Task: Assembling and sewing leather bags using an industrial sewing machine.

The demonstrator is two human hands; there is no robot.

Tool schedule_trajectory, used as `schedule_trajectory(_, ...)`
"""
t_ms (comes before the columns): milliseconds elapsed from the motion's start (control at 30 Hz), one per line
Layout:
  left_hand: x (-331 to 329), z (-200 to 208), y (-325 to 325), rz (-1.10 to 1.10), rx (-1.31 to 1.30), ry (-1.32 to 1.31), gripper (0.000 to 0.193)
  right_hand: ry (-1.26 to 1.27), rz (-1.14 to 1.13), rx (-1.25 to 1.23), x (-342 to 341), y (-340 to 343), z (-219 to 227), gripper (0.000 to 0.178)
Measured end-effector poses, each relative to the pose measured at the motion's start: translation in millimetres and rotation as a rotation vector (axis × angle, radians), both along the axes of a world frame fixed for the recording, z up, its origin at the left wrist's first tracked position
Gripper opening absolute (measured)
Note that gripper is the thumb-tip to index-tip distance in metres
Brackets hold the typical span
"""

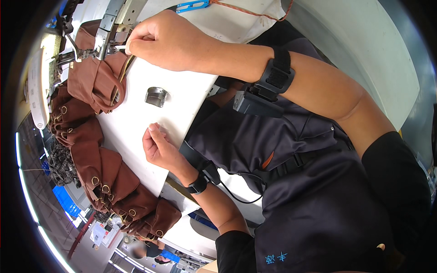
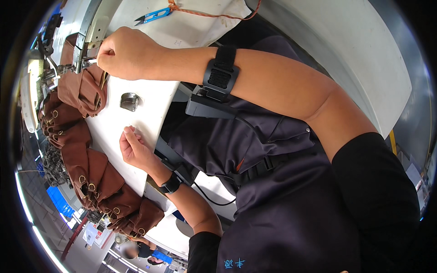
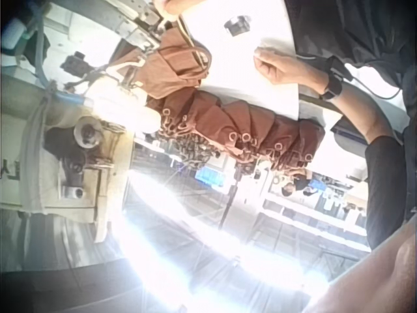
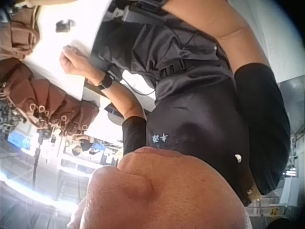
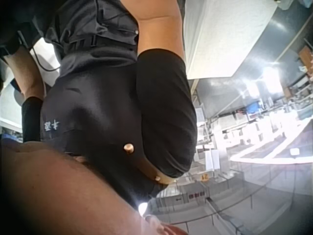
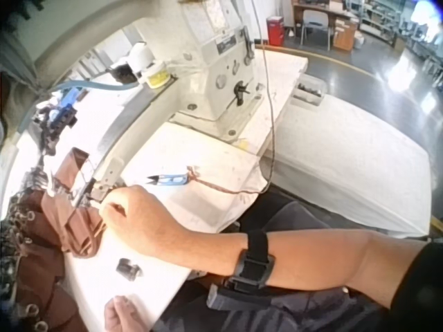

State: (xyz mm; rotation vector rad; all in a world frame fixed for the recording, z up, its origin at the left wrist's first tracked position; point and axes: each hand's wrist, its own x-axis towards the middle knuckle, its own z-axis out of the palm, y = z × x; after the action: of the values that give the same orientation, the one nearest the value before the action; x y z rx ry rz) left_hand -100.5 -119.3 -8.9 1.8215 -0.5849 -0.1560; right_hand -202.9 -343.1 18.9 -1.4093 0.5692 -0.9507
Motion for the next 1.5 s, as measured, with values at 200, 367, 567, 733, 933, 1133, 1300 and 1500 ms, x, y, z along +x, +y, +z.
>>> schedule_trajectory(200, -2.4, 2.0, -0.8, -0.008, -0.002, 0.004, 0.024, -0.007, -0.017, 0.009, -0.8, 0.5, 3.3, 0.029)
schedule_trajectory(367, -3.1, 2.1, -2.4, 0.002, -0.002, 0.005, 0.024, -0.009, -0.001, 0.042, 0.0, 1.6, 4.8, 0.029)
schedule_trajectory(567, -2.9, 2.7, -0.7, -0.005, 0.03, -0.009, 0.025, 0.003, -0.008, 0.043, -0.3, 1.8, 4.2, 0.029)
schedule_trajectory(733, -2.4, 0.2, -2.7, 0.019, -0.018, 0.007, 0.024, -0.033, -0.012, 0.023, 0.7, 1.4, 4.1, 0.03)
schedule_trajectory(933, -3.1, 0.4, -2.3, 0.002, -0.019, 0.009, 0.024, -0.001, -0.016, 0.034, 0.1, 2.1, 3.2, 0.03)
schedule_trajectory(1133, -4.0, 2.7, -2.5, 0.012, 0.013, -0.006, 0.025, -0.015, -0.016, -0.012, 0.5, 2.4, 1.6, 0.028)
schedule_trajectory(1300, -5.2, 2.4, -3.5, 0.018, 0.011, -0.004, 0.024, -0.028, -0.027, 0.032, 1.4, 1.7, 0.2, 0.029)
schedule_trajectory(1500, -3.5, 1.7, -2.2, 0.013, 0.024, -0.019, 0.024, -0.068, -0.027, 0.029, 5.6, 0.6, 4.7, 0.029)
